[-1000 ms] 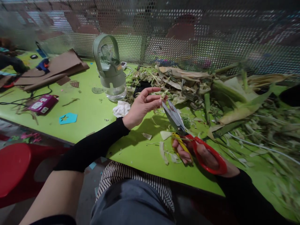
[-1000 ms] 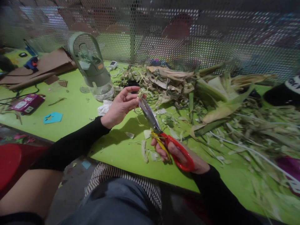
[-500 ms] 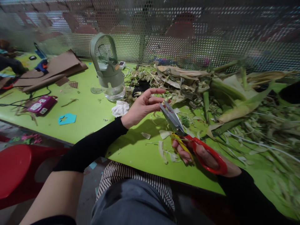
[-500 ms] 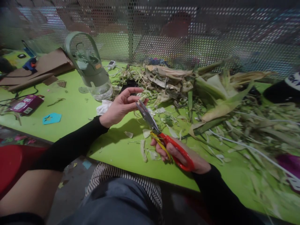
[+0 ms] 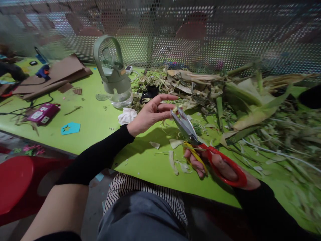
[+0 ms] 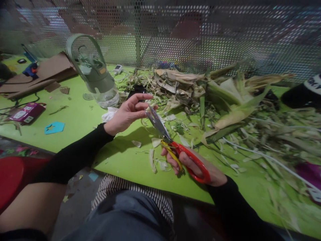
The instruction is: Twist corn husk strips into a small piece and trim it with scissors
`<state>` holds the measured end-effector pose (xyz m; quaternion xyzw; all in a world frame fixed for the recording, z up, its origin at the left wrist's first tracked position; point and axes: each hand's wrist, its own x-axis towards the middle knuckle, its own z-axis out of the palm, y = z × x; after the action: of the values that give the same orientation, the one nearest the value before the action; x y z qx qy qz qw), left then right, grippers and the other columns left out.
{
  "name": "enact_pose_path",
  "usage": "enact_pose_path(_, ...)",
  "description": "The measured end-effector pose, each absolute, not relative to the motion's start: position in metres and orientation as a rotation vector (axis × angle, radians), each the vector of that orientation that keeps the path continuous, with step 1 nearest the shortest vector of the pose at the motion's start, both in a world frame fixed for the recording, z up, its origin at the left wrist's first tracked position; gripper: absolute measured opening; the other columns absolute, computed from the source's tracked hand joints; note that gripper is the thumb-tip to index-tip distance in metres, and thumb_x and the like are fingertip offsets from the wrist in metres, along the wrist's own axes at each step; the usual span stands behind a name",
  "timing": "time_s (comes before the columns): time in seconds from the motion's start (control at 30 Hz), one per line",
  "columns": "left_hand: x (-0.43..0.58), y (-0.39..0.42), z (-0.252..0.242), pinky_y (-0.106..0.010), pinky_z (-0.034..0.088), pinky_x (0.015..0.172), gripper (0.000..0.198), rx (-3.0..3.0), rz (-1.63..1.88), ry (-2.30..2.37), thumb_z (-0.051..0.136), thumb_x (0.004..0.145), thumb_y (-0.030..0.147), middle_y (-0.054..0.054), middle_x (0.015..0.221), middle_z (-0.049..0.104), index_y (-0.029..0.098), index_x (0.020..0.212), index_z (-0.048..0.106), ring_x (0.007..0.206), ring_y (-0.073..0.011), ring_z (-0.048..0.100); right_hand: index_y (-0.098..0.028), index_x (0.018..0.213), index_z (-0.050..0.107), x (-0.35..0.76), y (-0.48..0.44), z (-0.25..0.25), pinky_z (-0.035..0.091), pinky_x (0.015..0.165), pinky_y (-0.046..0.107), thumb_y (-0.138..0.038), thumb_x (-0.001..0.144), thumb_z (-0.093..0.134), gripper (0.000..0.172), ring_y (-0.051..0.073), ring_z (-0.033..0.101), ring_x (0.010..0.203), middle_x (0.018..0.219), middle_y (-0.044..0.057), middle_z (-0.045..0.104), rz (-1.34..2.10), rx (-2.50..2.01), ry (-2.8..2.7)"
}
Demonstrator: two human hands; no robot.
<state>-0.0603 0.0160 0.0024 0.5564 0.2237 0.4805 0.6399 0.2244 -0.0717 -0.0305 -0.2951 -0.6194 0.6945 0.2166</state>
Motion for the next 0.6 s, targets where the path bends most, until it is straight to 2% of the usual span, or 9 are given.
enact_pose_path(0.1, -0.060, 0.014, 0.004, -0.033, 0.057, 0.097, 0.039, 1.298, 1.057, 0.531, 0.076, 0.085, 0.016, -0.002, 0.101, 0.073, 0.021, 0.120, 0.060, 0.108, -0.0191, 0.073, -0.023, 0.125, 0.056, 0.223, -0.071, -0.027, 0.047, 0.051, 0.027, -0.083, 0.091, 0.040, 0.071, 0.014, 0.046, 0.061, 0.078, -0.001, 0.049, 1.901, -0.821, -1.728)
enact_pose_path(0.3, -0.059, 0.013, 0.005, -0.030, 0.058, 0.093, 0.037, 1.340, 1.050, 0.547, 0.071, 0.087, 0.012, -0.003, 0.102, 0.073, 0.020, 0.121, 0.059, 0.102, -0.0161, 0.073, -0.020, 0.113, 0.057, 0.215, -0.072, -0.020, 0.044, 0.049, 0.025, -0.083, 0.089, 0.046, 0.067, 0.011, 0.043, 0.055, 0.073, -0.003, 0.049, 1.812, -0.901, -1.757)
enact_pose_path(0.6, -0.060, 0.014, 0.006, -0.030, 0.058, 0.093, 0.036, 1.388, 1.003, 0.587, 0.070, 0.087, 0.010, -0.003, 0.101, 0.071, 0.019, 0.121, 0.060, 0.104, -0.0175, 0.073, -0.021, 0.106, 0.061, 0.213, -0.073, -0.015, 0.041, 0.042, 0.023, -0.089, 0.077, 0.056, 0.073, 0.010, 0.038, 0.052, 0.068, -0.004, 0.047, 1.814, -1.134, -1.709)
